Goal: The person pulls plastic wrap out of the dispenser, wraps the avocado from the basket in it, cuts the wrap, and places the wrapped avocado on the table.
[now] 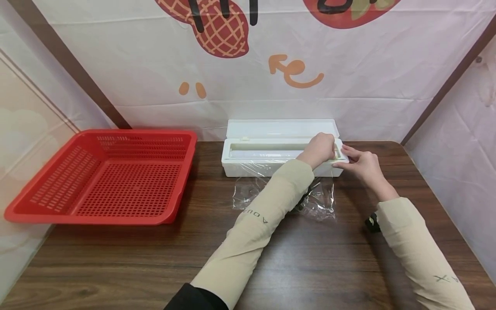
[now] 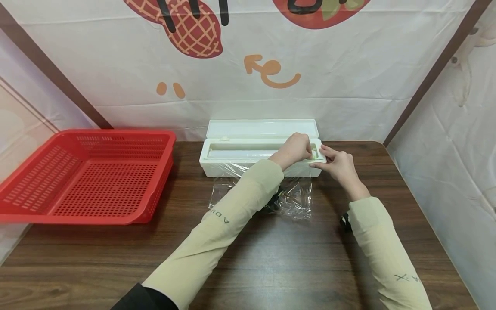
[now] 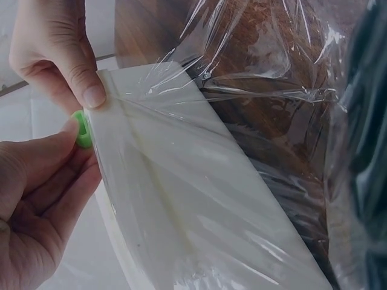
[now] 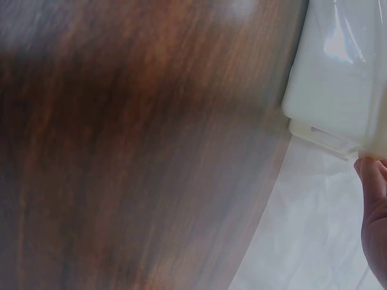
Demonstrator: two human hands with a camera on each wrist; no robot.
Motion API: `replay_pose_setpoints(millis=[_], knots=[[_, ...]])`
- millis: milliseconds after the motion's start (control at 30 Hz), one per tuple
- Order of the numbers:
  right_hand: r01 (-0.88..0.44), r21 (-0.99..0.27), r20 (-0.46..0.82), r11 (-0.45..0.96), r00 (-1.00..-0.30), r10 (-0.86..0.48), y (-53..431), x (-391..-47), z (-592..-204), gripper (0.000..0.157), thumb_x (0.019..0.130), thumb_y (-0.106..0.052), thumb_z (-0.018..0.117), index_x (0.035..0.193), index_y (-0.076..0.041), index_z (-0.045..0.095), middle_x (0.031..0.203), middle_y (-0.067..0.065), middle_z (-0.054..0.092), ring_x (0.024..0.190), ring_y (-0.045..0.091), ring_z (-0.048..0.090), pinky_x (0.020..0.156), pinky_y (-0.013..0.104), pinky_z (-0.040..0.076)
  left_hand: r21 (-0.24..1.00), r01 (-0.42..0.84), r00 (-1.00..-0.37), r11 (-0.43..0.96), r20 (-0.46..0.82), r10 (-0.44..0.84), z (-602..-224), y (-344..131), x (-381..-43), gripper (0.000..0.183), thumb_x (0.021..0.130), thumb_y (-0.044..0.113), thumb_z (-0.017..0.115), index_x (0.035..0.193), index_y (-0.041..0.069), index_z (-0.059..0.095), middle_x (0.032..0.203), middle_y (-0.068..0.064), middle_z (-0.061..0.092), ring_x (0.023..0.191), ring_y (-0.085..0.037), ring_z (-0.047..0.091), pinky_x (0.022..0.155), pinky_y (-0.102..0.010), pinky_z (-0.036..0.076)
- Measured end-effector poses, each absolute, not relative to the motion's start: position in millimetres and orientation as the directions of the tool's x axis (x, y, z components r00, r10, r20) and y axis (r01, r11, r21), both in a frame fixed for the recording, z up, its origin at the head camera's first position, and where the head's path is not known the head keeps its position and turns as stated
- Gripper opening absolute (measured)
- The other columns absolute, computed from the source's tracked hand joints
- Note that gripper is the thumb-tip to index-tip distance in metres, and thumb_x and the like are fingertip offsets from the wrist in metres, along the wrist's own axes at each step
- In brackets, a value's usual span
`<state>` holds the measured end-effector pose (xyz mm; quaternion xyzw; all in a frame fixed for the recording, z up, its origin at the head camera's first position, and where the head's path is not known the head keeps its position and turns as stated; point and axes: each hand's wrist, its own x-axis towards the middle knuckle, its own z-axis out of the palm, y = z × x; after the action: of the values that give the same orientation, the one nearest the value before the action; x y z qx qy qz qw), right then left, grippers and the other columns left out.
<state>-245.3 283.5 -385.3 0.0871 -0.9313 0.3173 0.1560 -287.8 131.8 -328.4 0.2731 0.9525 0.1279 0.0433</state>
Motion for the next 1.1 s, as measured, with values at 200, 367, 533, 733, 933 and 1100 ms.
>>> replay_pose_setpoints(millis=[200,367,533,733,933,1100], knots=[[-0.254,-0.557,0.34,0.791,-0.938,-0.061,283,-244,-383,0.054,0.066,-0.022,0.081,0.113,0.0,0.062,0.114,0.013,0.06,0.1,0.032,0.059,0.064,0.014,0.037,0.233,0.515,-0.846,0.825,-0.018,0.533,-326,128,-289,0.014,0.077,0.015,0.067,0.091,0.013,0.067,0.088,0.004,0.067,0.084,-0.011,0.058,0.074,-0.019,0.044],[-0.232,-0.559,0.328,0.796,-0.943,-0.045,285,-243,-383,0.054,0.066,-0.022,0.081,0.113,-0.001,0.062,0.114,0.012,0.06,0.101,0.031,0.059,0.063,0.011,0.035,0.225,0.529,-0.838,0.818,-0.012,0.545,-325,124,-289,0.015,0.077,0.014,0.066,0.092,0.01,0.065,0.089,0.001,0.067,0.081,-0.013,0.056,0.074,-0.022,0.045],[-0.235,-0.563,0.316,0.792,-0.947,-0.056,282,-244,-383,0.055,0.068,-0.024,0.08,0.114,-0.001,0.061,0.115,0.012,0.06,0.1,0.03,0.059,0.062,0.009,0.035,0.248,0.508,-0.85,0.825,-0.012,0.527,-327,121,-289,0.015,0.076,0.013,0.067,0.09,0.011,0.066,0.088,0.002,0.067,0.083,-0.012,0.058,0.075,-0.02,0.045],[-0.24,-0.566,0.324,0.789,-0.945,-0.055,282,-243,-383,0.054,0.067,-0.023,0.081,0.113,-0.001,0.062,0.114,0.012,0.06,0.1,0.03,0.059,0.061,0.004,0.033,0.312,0.497,-0.845,0.81,-0.039,0.534,-328,122,-289,0.013,0.076,0.008,0.066,0.088,0.012,0.069,0.089,0.003,0.066,0.084,-0.011,0.057,0.073,-0.018,0.044],[-0.243,-0.571,0.326,0.784,-0.944,-0.055,283,-244,-383,0.054,0.067,-0.023,0.081,0.113,0.0,0.062,0.114,0.013,0.06,0.1,0.03,0.059,0.059,0.003,0.032,0.282,0.544,-0.814,0.791,-0.052,0.578,-327,126,-291,0.016,0.08,0.008,0.063,0.091,0.015,0.072,0.092,0.005,0.067,0.089,-0.011,0.057,0.076,-0.016,0.042],[-0.251,-0.57,0.328,0.783,-0.943,-0.064,283,-245,-382,0.054,0.067,-0.021,0.081,0.112,0.0,0.062,0.113,0.014,0.06,0.1,0.03,0.059,0.06,0.003,0.034,0.27,0.542,-0.811,0.796,-0.081,0.58,-325,127,-295,0.015,0.079,0.008,0.065,0.089,0.016,0.072,0.091,0.007,0.068,0.092,-0.009,0.057,0.079,-0.014,0.041]])
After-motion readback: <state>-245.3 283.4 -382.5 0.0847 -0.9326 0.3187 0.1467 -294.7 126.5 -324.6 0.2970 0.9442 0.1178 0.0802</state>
